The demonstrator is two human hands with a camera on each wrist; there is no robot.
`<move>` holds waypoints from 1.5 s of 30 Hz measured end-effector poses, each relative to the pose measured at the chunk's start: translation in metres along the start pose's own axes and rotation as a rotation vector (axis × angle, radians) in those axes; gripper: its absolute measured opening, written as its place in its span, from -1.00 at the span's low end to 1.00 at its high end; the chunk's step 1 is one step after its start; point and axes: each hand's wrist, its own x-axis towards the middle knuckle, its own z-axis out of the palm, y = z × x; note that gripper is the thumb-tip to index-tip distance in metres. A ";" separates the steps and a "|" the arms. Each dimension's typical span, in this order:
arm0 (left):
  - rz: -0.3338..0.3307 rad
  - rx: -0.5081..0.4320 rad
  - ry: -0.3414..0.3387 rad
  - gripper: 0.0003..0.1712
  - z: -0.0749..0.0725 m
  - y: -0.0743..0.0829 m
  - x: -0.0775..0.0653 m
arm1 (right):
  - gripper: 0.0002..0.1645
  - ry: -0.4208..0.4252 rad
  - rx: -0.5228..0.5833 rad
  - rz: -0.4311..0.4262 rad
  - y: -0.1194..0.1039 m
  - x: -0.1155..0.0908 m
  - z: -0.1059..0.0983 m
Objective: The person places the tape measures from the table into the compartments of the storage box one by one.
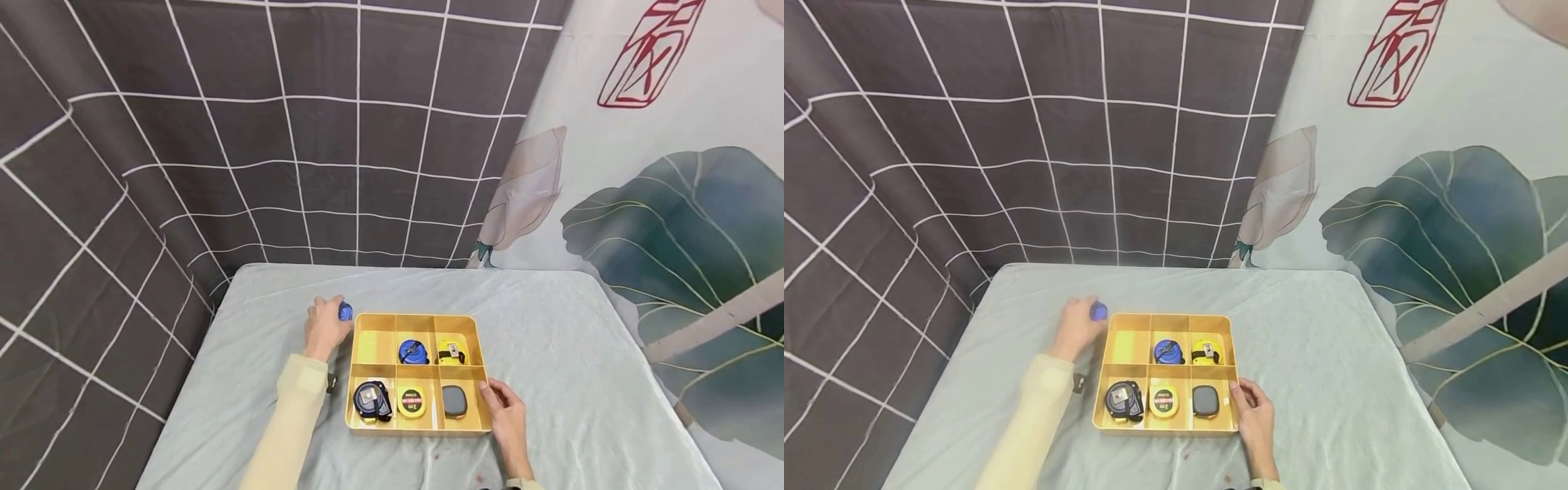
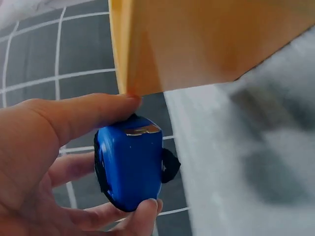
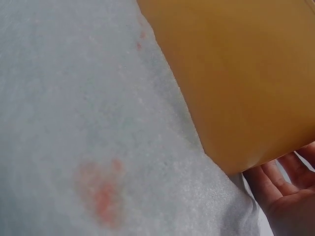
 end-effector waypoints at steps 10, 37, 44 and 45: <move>0.036 0.006 0.013 -0.25 -0.016 0.030 -0.012 | -0.53 0.000 -0.040 -0.010 -0.004 0.002 -0.001; 0.204 0.043 -0.271 -0.71 0.047 0.047 -0.028 | -0.58 -0.020 -0.009 -0.027 0.001 0.000 0.003; 0.174 0.030 -0.317 -0.76 0.055 0.047 -0.026 | -0.53 -0.018 -0.022 -0.012 -0.001 0.000 0.001; 0.171 0.040 -0.320 -0.76 0.056 0.047 -0.026 | -0.52 -0.017 -0.023 -0.006 -0.001 0.000 0.001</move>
